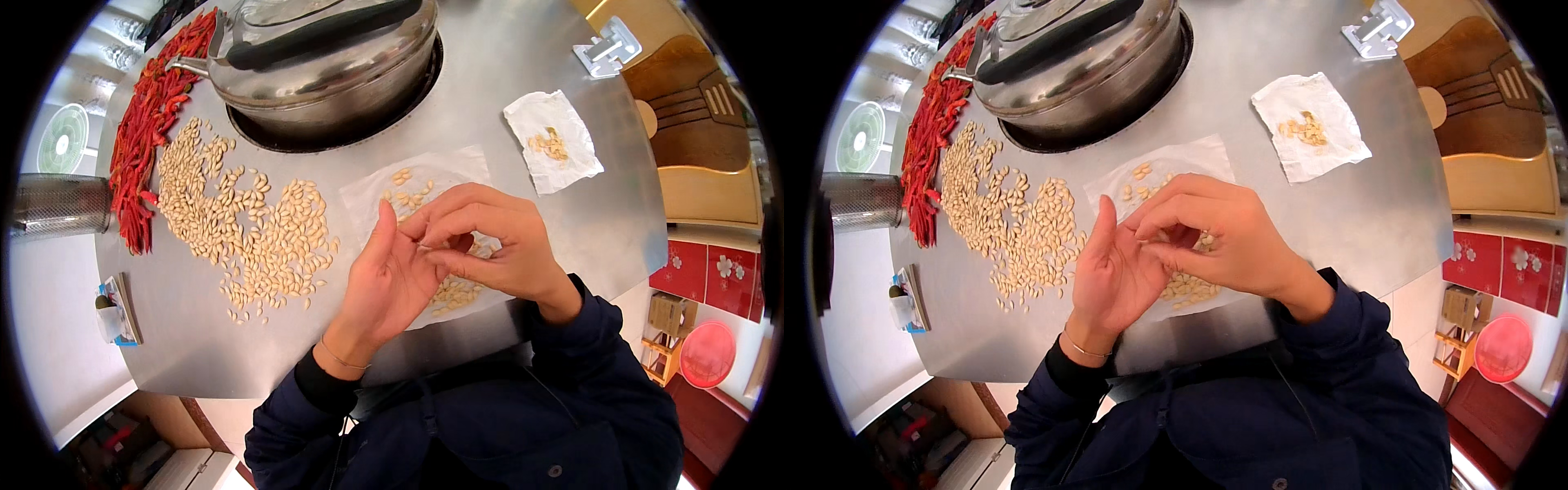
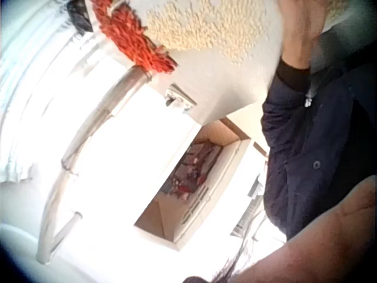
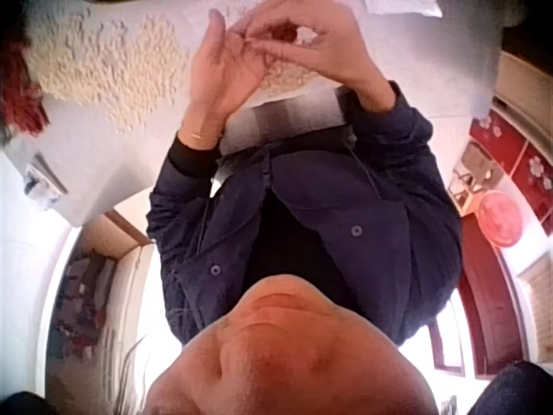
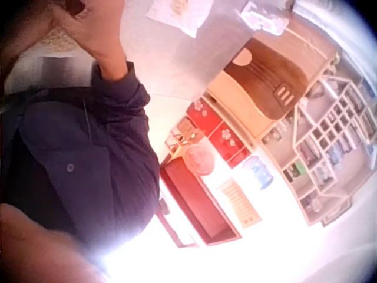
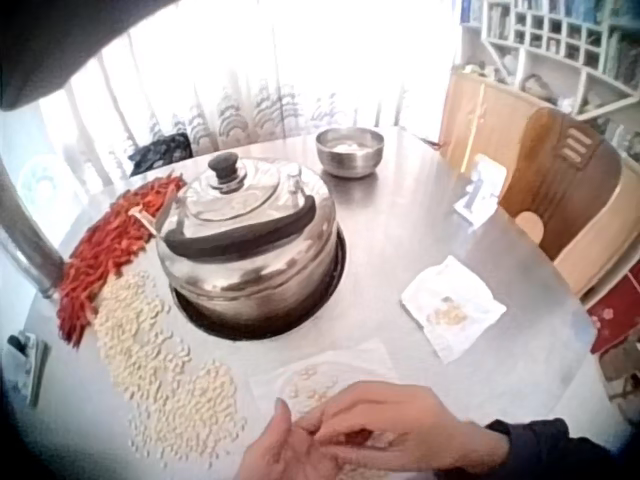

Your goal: The person sits at a table and peels pistachios by hand. They pick up individual nuts from a pile on a paper towel, remove the shells, and place the kernels into a separate pile. Dried red chilies and a metal kettle are visible on the table nearby.

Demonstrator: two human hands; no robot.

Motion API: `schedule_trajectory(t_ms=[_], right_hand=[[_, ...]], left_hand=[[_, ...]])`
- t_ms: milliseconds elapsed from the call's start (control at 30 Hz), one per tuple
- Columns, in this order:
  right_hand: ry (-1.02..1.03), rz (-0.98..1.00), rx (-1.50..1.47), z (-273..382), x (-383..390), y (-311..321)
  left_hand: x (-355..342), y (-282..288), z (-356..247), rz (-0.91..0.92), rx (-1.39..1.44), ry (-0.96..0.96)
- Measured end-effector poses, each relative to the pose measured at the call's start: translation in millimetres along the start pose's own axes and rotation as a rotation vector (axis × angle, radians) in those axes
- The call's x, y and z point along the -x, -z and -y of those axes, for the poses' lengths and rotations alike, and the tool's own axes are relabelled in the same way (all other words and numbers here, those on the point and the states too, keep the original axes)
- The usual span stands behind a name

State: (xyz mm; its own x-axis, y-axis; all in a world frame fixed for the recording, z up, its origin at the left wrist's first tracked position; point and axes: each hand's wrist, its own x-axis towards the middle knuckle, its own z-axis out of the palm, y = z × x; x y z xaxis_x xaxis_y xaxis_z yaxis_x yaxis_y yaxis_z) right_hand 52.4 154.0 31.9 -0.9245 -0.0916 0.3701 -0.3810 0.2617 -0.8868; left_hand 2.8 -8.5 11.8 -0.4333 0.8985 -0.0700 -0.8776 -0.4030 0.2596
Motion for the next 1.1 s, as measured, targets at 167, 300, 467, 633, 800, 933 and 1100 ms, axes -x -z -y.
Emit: schedule_trajectory(t_ms=[167,300,467,633,800,933,1100], right_hand=[[-0.063,-0.210,-0.029,2,0,0],[-0.012,-0.131,0.169,7,-3,8],[0.102,-0.068,0.432,3,-5,7],[0.098,-0.047,0.425,2,-4,6],[-0.007,-0.158,0.361,-1,0,2],[-0.013,-0.167,0.408,0,-2,1],[0.088,-0.077,0.376,3,-5,0]], left_hand=[[1,-7,-1,-0.174,0.050,0.013],[3,-7,-2,-0.109,0.140,-0.002],[5,-8,-5,-0.086,0.205,-0.018],[6,-2,-5,-0.045,0.219,-0.013],[3,-5,-8,-0.126,0.235,-0.004],[4,-9,-9,-0.152,0.231,-0.014],[4,-8,-8,-0.079,0.155,-0.018]])
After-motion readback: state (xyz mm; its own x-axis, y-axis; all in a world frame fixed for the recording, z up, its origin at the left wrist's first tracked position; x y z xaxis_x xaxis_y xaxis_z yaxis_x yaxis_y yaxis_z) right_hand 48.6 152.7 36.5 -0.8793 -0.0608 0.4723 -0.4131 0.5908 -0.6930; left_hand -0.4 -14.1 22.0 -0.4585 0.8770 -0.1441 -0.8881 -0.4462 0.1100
